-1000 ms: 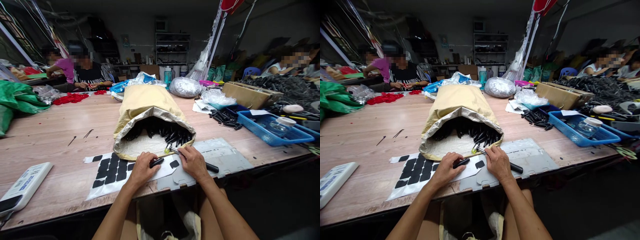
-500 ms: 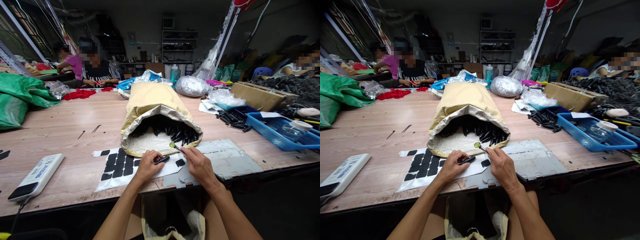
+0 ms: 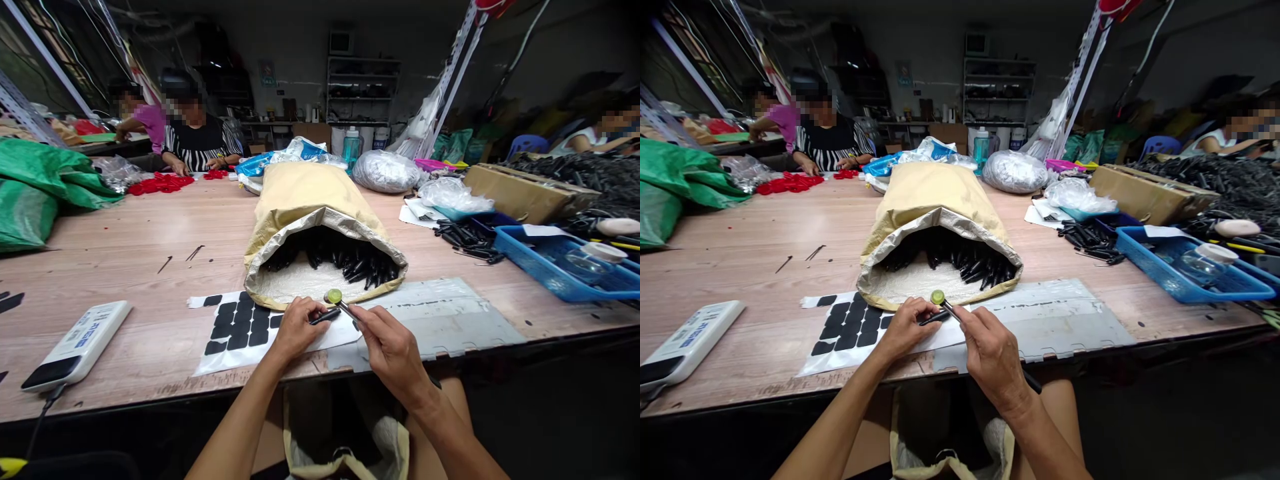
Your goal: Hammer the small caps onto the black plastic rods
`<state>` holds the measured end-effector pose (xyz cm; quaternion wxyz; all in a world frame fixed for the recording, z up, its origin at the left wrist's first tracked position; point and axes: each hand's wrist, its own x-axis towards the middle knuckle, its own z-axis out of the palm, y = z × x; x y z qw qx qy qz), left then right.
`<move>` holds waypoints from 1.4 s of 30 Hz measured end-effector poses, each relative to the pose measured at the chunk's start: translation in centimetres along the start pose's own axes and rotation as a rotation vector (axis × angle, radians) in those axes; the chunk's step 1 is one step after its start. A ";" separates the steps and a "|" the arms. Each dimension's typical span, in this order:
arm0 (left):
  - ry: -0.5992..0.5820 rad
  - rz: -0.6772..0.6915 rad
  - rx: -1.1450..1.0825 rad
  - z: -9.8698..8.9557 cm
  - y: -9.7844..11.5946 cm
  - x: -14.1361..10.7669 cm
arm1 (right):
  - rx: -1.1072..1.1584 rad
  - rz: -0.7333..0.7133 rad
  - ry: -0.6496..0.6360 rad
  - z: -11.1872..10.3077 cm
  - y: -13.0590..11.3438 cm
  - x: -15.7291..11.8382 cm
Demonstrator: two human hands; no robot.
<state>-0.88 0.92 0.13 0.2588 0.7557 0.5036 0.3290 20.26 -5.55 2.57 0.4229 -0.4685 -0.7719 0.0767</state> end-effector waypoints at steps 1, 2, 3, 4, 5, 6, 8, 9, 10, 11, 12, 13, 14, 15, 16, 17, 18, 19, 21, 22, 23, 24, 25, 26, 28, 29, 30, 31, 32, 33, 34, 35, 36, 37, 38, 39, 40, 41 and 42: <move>0.000 -0.001 0.002 0.0 0.0 0.0 | -0.008 0.002 -0.004 0.1 0.0 0.0; 0.000 -0.001 0.005 -0.1 0.1 0.0 | -0.018 0.007 -0.011 0.2 0.1 -0.1; -0.001 0.001 0.008 -0.1 0.1 0.0 | -0.030 0.017 -0.023 0.4 0.2 -0.2; -0.001 0.004 0.012 -0.1 0.0 0.0 | -0.044 0.031 -0.037 0.6 0.3 -0.3; 0.001 0.007 0.016 -0.1 0.0 -0.1 | -0.059 0.047 -0.052 0.9 0.5 -0.5; 0.003 0.008 0.019 -0.1 0.0 -0.1 | -0.075 0.064 -0.069 1.1 0.6 -0.7; 0.009 0.008 0.021 -0.1 -0.1 -0.1 | -0.105 0.094 -0.096 1.4 0.9 -1.0; 0.010 0.008 0.021 -0.1 -0.1 -0.1 | -0.115 0.105 -0.103 1.6 1.0 -1.1; 0.010 0.008 0.021 -0.1 -0.2 -0.1 | -0.121 0.112 -0.106 1.6 1.1 -1.3; 0.011 0.010 0.022 -0.1 -0.2 -0.1 | -0.122 0.116 -0.106 1.7 1.2 -1.4; 0.012 0.013 0.025 -0.1 -0.1 -0.1 | -0.120 0.117 -0.104 1.7 1.2 -1.5; 0.015 0.016 0.029 -0.1 -0.1 -0.1 | -0.116 0.116 -0.104 1.7 1.3 -1.5; 0.018 0.019 0.032 0.0 -0.1 -0.1 | -0.112 0.115 -0.105 1.7 1.4 -1.6; 0.019 0.022 0.035 0.0 0.0 -0.1 | -0.108 0.114 -0.108 1.6 1.4 -1.6; 0.020 0.024 0.035 0.0 0.0 -0.1 | -0.106 0.113 -0.111 1.6 1.4 -1.6; 0.020 0.025 0.034 0.0 0.1 -0.1 | -0.106 0.113 -0.113 1.5 1.3 -1.5; 0.019 0.024 0.032 0.0 0.1 -0.1 | -0.106 0.111 -0.111 1.4 1.2 -1.4; 0.018 0.021 0.030 0.0 0.1 -0.1 | -0.104 0.106 -0.102 1.2 1.1 -1.2; 0.012 0.010 0.024 0.0 0.0 -0.1 | -0.082 0.086 -0.062 0.8 0.5 -0.7; 0.008 0.004 0.021 0.0 -0.1 -0.1 | -0.060 0.071 -0.030 0.6 0.2 -0.4; 0.004 0.000 0.021 0.0 -0.2 -0.1 | -0.032 0.054 0.004 0.3 -0.2 -0.2; 0.001 -0.002 0.021 0.1 -0.3 -0.1 | -0.003 0.037 0.036 0.2 -0.6 0.0; -0.001 -0.002 0.023 0.1 -0.4 -0.1 | 0.024 0.022 0.063 0.1 -1.0 0.1; 0.001 0.000 0.024 0.1 -0.4 -0.1 | 0.043 0.009 0.084 0.1 -1.2 0.1; 0.006 0.002 0.029 0.1 -0.4 -0.1 | 0.040 -0.001 0.082 0.4 -1.4 -0.3; 0.010 0.002 0.034 0.1 -0.4 -0.1 | 0.017 0.007 0.050 0.7 -1.3 -0.6; 0.014 0.003 0.041 0.1 -0.3 -0.1 | -0.012 0.023 0.005 1.0 -1.1 -1.0; 0.016 0.005 0.047 0.0 -0.2 -0.1 | -0.041 0.044 -0.043 1.3 -0.8 -1.3; 0.017 0.006 0.050 0.0 -0.2 -0.1 | -0.063 0.065 -0.080 1.4 -0.6 -1.5; 0.017 0.005 0.048 0.0 -0.2 0.0 | -0.074 0.082 -0.095 1.5 -0.4 -1.6; 0.016 0.004 0.041 0.0 -0.2 0.0 | -0.072 0.092 -0.084 1.3 -0.3 -1.5; 0.012 0.000 0.032 0.1 -0.2 0.0 | -0.062 0.097 -0.053 1.1 -0.3 -1.3; 0.009 -0.003 0.026 0.1 -0.3 0.0 | -0.049 0.098 -0.017 0.8 -0.3 -1.1; 0.006 -0.007 0.024 0.1 -0.4 0.0 | -0.036 0.098 0.023 0.4 -0.5 -0.8; 0.004 -0.009 0.024 0.2 -0.4 0.1 | -0.023 0.099 0.059 0.1 -0.6 -0.6; 0.002 -0.009 0.027 0.2 -0.5 0.1 | -0.015 0.101 0.088 -0.2 -0.8 -0.4; 0.001 -0.008 0.030 0.2 -0.6 0.1 | -0.016 0.102 0.105 -0.3 -0.8 -0.3; 0.002 -0.005 0.031 0.2 -0.6 0.1 | -0.027 0.104 0.105 -0.3 -0.8 -0.3; 0.003 -0.001 0.032 0.2 -0.5 0.1 | -0.050 0.109 0.082 -0.2 -0.7 -0.5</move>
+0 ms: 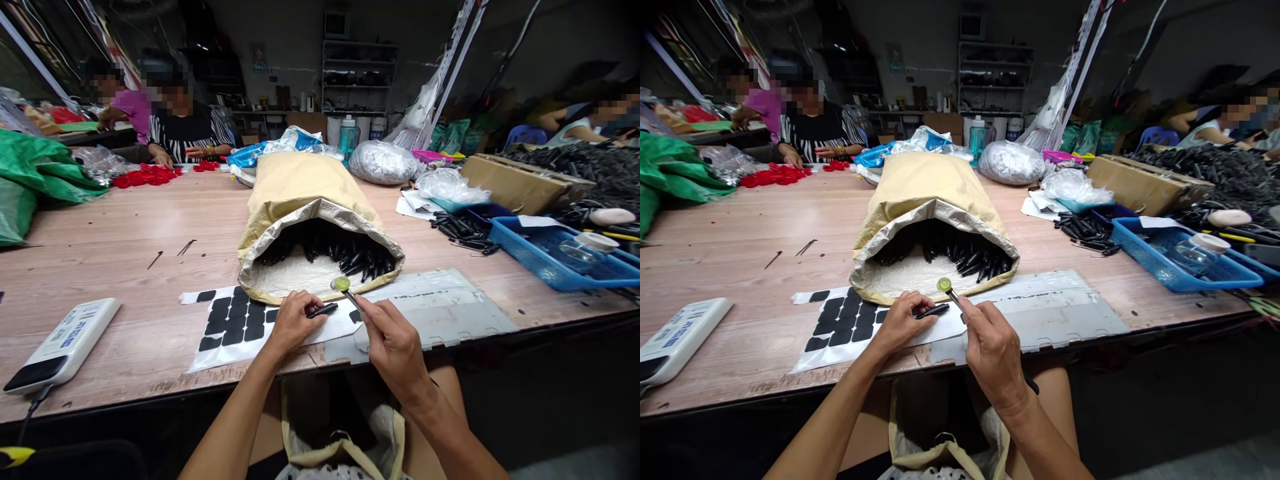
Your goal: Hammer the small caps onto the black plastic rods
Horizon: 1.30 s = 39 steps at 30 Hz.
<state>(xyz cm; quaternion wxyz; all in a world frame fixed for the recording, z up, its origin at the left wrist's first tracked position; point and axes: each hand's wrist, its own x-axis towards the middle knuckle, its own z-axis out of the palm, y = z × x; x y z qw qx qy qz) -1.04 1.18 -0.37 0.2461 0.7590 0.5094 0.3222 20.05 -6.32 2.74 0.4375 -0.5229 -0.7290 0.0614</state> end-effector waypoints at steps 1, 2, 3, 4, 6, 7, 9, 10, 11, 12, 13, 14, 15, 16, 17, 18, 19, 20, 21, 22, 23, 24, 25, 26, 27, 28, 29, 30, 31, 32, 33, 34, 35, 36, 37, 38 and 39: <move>0.001 0.004 -0.001 0.0 0.0 0.0 | -0.030 0.006 -0.038 0.2 0.2 -0.2; 0.004 0.008 -0.002 0.0 0.1 0.0 | -0.060 0.014 -0.082 0.4 0.5 -0.4; 0.006 0.009 -0.002 -0.1 0.2 0.0 | -0.084 0.021 -0.119 0.7 0.7 -0.6; 0.008 0.010 -0.002 -0.1 0.2 -0.1 | -0.096 0.029 -0.141 0.8 1.0 -0.7; 0.007 0.007 0.004 -0.2 0.3 -0.1 | -0.080 0.042 -0.124 0.8 1.3 -0.6; 0.005 0.007 0.008 -0.2 0.4 -0.1 | -0.064 0.048 -0.098 0.7 1.4 -0.5; 0.000 0.006 0.018 -0.3 0.5 -0.1 | -0.037 0.067 -0.052 0.4 1.5 -0.2; -0.001 0.007 0.022 -0.3 0.5 -0.1 | -0.029 0.077 -0.039 0.2 1.6 -0.1; -0.005 0.008 0.025 -0.4 0.6 -0.1 | -0.024 0.088 -0.032 0.1 1.7 0.0; -0.008 0.009 0.028 -0.5 0.6 -0.1 | -0.022 0.099 -0.030 0.1 1.8 0.0; -0.010 0.011 0.030 -0.5 0.7 -0.1 | -0.018 0.110 -0.032 0.0 1.9 -0.1; -0.010 0.013 0.032 -0.5 0.8 -0.1 | -0.013 0.122 -0.033 0.1 2.1 -0.3; -0.010 0.016 0.037 -0.6 0.8 -0.1 | -0.005 0.132 -0.035 0.1 2.2 -0.4; -0.008 0.020 0.044 -0.6 0.9 -0.1 | 0.004 0.140 -0.036 0.2 2.4 -0.6; -0.007 0.025 0.053 -0.6 0.9 -0.1 | 0.013 0.145 -0.038 0.3 2.4 -0.8; -0.006 0.031 0.060 -0.6 0.9 -0.2 | 0.022 0.150 -0.041 0.4 2.5 -1.0; -0.006 0.037 0.065 -0.5 0.8 -0.2 | 0.030 0.155 -0.044 0.5 2.5 -1.1; -0.004 0.040 0.068 -0.5 0.8 -0.2 | 0.038 0.158 -0.047 0.5 2.4 -1.2; -0.002 0.042 0.067 -0.5 0.7 -0.3 | 0.044 0.161 -0.048 0.5 2.4 -1.2; 0.001 0.045 0.067 -0.4 0.7 -0.3 | 0.049 0.162 -0.046 0.5 2.4 -1.2; 0.003 0.048 0.067 -0.4 0.6 -0.3 | 0.052 0.161 -0.042 0.6 2.3 -1.3; 0.003 0.052 0.068 -0.4 0.6 -0.3 | 0.053 0.157 -0.037 0.6 2.3 -1.3; 0.002 0.057 0.070 -0.4 0.6 -0.3 | 0.051 0.152 -0.031 0.6 2.3 -1.2; 0.000 0.063 0.071 -0.4 0.6 -0.3 | 0.048 0.147 -0.028 0.6 2.3 -1.2; 0.000 0.066 0.072 -0.4 0.6 -0.3 | 0.046 0.141 -0.025 0.6 2.2 -1.2; 0.001 0.066 0.070 -0.4 0.6 -0.3 | 0.044 0.135 -0.023 0.6 2.2 -1.1; 0.001 0.063 0.068 -0.4 0.6 -0.3 | 0.045 0.129 -0.020 0.5 2.1 -1.0; 0.000 0.061 0.066 -0.5 0.7 -0.3 | 0.047 0.125 -0.021 0.5 2.0 -1.0; -0.003 0.059 0.065 -0.5 0.7 -0.3 | 0.051 0.122 -0.021 0.5 2.0 -0.9; -0.007 0.057 0.064 -0.5 0.7 -0.3 | 0.054 0.121 -0.022 0.6 1.9 -0.8; -0.009 0.056 0.064 -0.5 0.8 -0.3 | 0.057 0.122 -0.024 0.6 1.8 -0.8; -0.010 0.055 0.065 -0.5 0.8 -0.3 | 0.059 0.125 -0.027 0.6 1.7 -0.7; -0.011 0.053 0.066 -0.6 0.9 -0.3 | 0.060 0.129 -0.030 0.6 1.7 -0.7; -0.012 0.049 0.068 -0.6 0.9 -0.3 | 0.060 0.134 -0.031 0.6 1.7 -0.7; -0.014 0.045 0.070 -0.6 1.0 -0.3 | 0.060 0.138 -0.031 0.7 1.7 -0.7; -0.016 0.041 0.071 -0.6 1.0 -0.3 | 0.061 0.141 -0.033 0.7 1.7 -0.8; -0.019 0.037 0.070 -0.6 1.0 -0.3 | 0.063 0.141 -0.032 0.6 1.7 -0.8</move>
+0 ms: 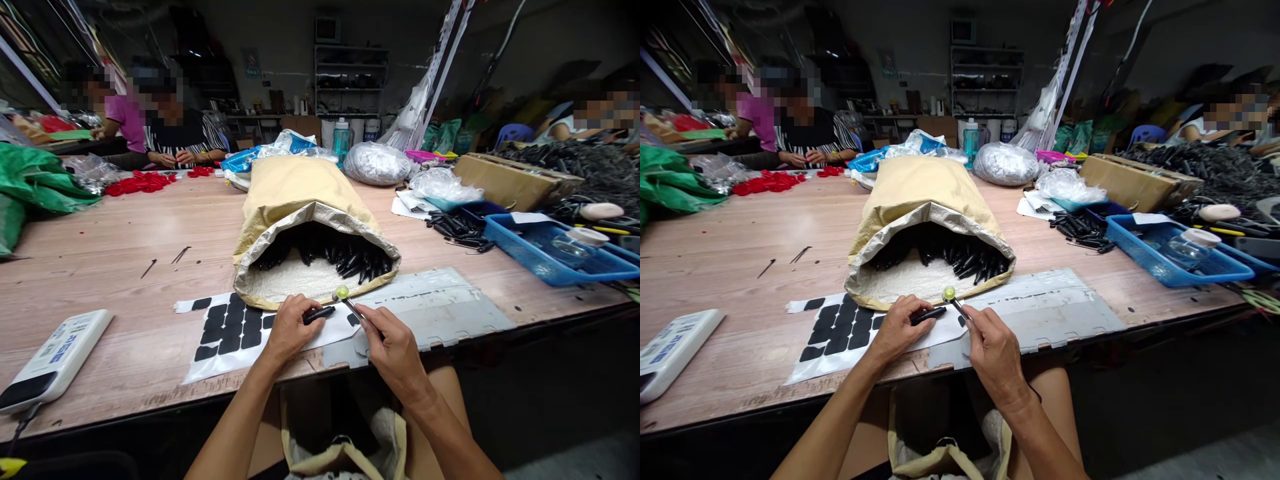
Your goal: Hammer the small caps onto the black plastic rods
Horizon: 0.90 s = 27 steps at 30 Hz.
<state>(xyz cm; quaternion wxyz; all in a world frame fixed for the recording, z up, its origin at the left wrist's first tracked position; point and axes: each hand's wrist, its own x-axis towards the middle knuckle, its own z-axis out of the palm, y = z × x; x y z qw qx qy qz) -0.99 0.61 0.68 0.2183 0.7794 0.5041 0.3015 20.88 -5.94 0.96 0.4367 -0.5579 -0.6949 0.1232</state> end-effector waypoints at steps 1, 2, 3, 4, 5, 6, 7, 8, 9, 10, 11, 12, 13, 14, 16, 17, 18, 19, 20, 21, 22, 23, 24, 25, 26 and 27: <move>-0.001 -0.002 -0.002 0.0 0.0 0.0 | 0.003 -0.001 0.004 0.0 0.0 0.0; -0.001 -0.002 -0.005 0.0 -0.1 0.0 | 0.005 -0.004 0.008 -0.1 0.1 0.0; 0.001 0.000 -0.009 0.1 -0.2 0.1 | 0.005 -0.007 0.013 -0.1 0.1 0.0; 0.001 0.003 -0.011 0.1 -0.2 0.1 | 0.004 -0.011 0.019 -0.1 0.2 0.1; 0.001 0.005 -0.013 0.2 -0.3 0.1 | -0.002 -0.013 0.025 -0.2 0.2 0.1; 0.001 0.007 -0.015 0.2 -0.4 0.1 | -0.016 -0.015 0.030 -0.2 0.3 0.1; 0.000 0.008 -0.018 0.2 -0.4 0.1 | -0.041 -0.016 0.036 -0.2 0.4 0.2; -0.003 0.008 -0.021 0.2 -0.4 0.1 | -0.079 -0.017 0.042 -0.2 0.6 0.3; -0.006 0.009 -0.027 0.1 -0.4 0.1 | -0.130 -0.018 0.049 -0.2 0.8 0.3; -0.011 0.010 -0.036 0.1 -0.4 0.1 | -0.192 -0.020 0.057 -0.2 1.0 0.5; -0.016 0.011 -0.045 0.0 -0.4 0.1 | -0.262 -0.027 0.064 -0.2 1.3 0.6; -0.022 0.013 -0.056 -0.1 -0.3 0.1 | -0.331 -0.039 0.071 -0.1 1.5 0.7; -0.028 0.014 -0.066 -0.2 -0.3 0.0 | -0.394 -0.055 0.075 0.0 1.9 0.9; -0.033 0.017 -0.074 -0.3 -0.3 0.0 | -0.447 -0.073 0.076 0.1 2.2 1.1; -0.039 0.023 -0.086 -0.4 -0.3 0.0 | -0.522 -0.100 0.065 0.4 2.7 1.5; -0.042 0.027 -0.089 -0.4 -0.3 0.0 | -0.544 -0.104 0.059 0.5 2.9 1.7; -0.045 0.032 -0.090 -0.4 -0.3 0.0 | -0.555 -0.108 0.055 0.5 2.9 1.9; -0.048 0.037 -0.088 -0.4 -0.4 -0.1 | -0.555 -0.114 0.053 0.5 2.8 2.2; -0.053 0.041 -0.084 -0.4 -0.4 -0.1 | -0.541 -0.126 0.049 0.5 2.5 2.5; -0.058 0.044 -0.078 -0.4 -0.4 -0.1 | -0.514 -0.147 0.033 0.5 2.0 2.7; -0.063 0.048 -0.070 -0.3 -0.4 -0.1 | -0.477 -0.178 0.002 0.4 1.5 3.1; -0.065 0.050 -0.064 -0.3 -0.5 -0.1 | -0.433 -0.214 -0.046 0.4 0.9 3.4; -0.067 0.054 -0.059 -0.3 -0.5 -0.2 | -0.391 -0.254 -0.111 0.5 0.3 3.7; -0.071 0.059 -0.058 -0.3 -0.5 -0.2 | -0.361 -0.284 -0.172 0.6 -0.3 4.0; -0.076 0.066 -0.059 -0.3 -0.5 -0.2 | -0.343 -0.309 -0.218 0.8 -0.7 4.3; -0.082 0.072 -0.061 -0.3 -0.5 -0.3 | -0.335 -0.329 -0.254 1.1 -1.0 4.6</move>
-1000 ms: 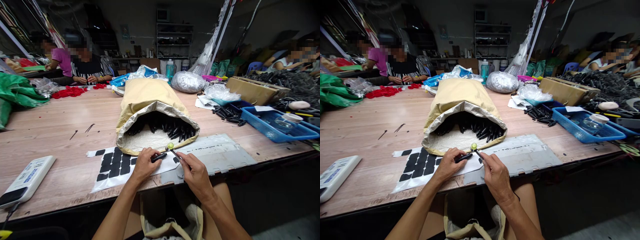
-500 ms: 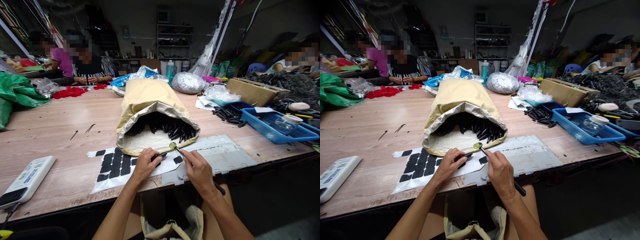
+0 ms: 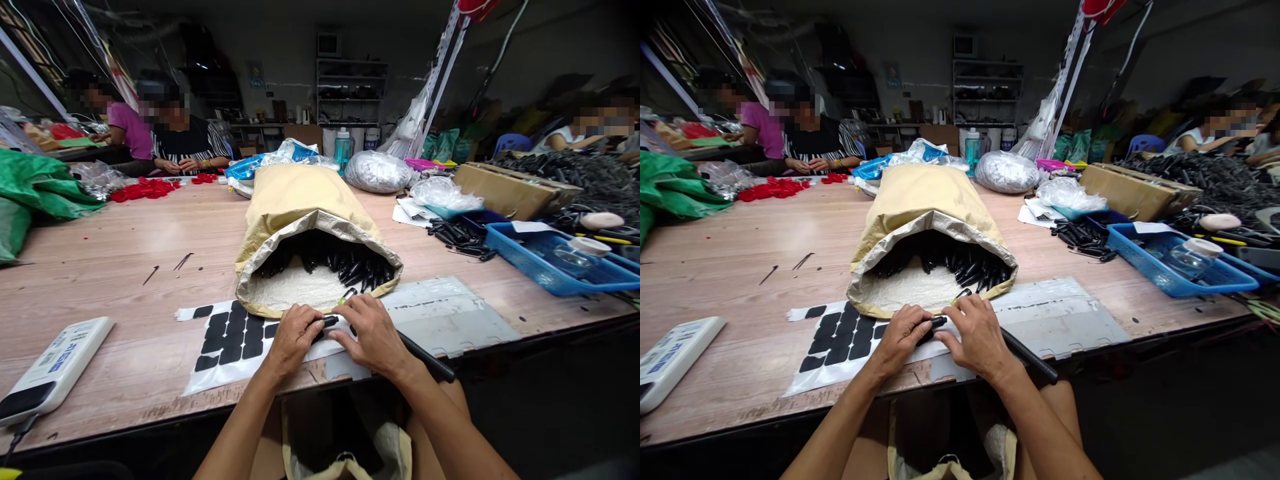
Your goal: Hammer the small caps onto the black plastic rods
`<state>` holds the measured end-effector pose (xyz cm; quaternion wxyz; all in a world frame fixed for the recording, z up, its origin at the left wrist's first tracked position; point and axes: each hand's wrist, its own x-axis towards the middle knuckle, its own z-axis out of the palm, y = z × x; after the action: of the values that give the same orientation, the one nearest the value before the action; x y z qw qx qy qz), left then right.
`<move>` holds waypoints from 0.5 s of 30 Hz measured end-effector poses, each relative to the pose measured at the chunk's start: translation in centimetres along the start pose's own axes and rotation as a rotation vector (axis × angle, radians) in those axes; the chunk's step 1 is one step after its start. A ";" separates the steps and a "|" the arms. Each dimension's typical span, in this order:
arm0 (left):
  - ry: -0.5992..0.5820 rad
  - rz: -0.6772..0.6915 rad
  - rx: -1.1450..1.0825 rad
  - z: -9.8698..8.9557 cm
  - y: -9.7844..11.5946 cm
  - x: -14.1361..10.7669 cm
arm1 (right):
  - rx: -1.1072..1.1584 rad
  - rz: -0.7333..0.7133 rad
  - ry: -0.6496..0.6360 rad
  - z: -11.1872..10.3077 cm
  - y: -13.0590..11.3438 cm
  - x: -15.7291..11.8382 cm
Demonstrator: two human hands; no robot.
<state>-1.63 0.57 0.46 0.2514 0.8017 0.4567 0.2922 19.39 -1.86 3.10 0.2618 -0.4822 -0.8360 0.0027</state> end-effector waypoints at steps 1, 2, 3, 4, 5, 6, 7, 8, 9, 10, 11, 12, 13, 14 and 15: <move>-0.005 0.005 -0.001 0.0 0.0 0.0 | 0.000 -0.017 -0.021 0.2 -0.2 0.4; -0.008 0.008 0.000 0.0 -0.1 -0.1 | -0.003 -0.028 -0.036 0.5 -0.2 0.6; -0.009 0.010 0.004 0.1 -0.1 -0.1 | -0.006 -0.035 -0.050 0.8 -0.2 0.9; -0.007 0.011 0.010 0.1 -0.2 -0.2 | -0.008 -0.038 -0.060 1.1 -0.2 1.0; -0.002 0.014 0.015 0.2 -0.3 -0.2 | -0.007 -0.041 -0.070 1.3 -0.1 1.1; 0.003 0.020 0.021 0.2 -0.4 -0.2 | -0.002 -0.043 -0.077 1.5 0.0 1.2; 0.009 0.029 0.026 0.2 -0.5 -0.3 | 0.004 -0.045 -0.082 1.7 0.0 1.2; 0.017 0.038 0.030 0.3 -0.6 -0.3 | 0.010 -0.051 -0.084 1.9 0.1 1.3; 0.026 0.047 0.036 0.3 -0.6 -0.3 | 0.017 -0.058 -0.083 2.0 0.1 1.3; 0.036 0.055 0.042 0.3 -0.7 -0.3 | 0.026 -0.064 -0.080 2.2 0.0 1.3; 0.047 0.061 0.049 0.3 -0.7 -0.3 | 0.038 -0.068 -0.072 2.3 0.0 1.3; 0.057 0.066 0.056 0.3 -0.8 -0.4 | 0.053 -0.069 -0.061 2.5 -0.1 1.2; 0.067 0.069 0.061 0.3 -0.8 -0.4 | 0.070 -0.069 -0.047 2.8 -0.2 1.2; 0.074 0.072 0.063 0.3 -0.8 -0.4 | 0.086 -0.068 -0.033 3.0 -0.3 1.2; 0.079 0.074 0.064 0.3 -0.8 -0.4 | 0.100 -0.066 -0.023 3.1 -0.4 1.3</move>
<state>-2.05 0.58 -0.37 0.1965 0.8137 0.4452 0.3179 17.20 -0.28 1.05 0.2758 -0.4406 -0.8533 0.0412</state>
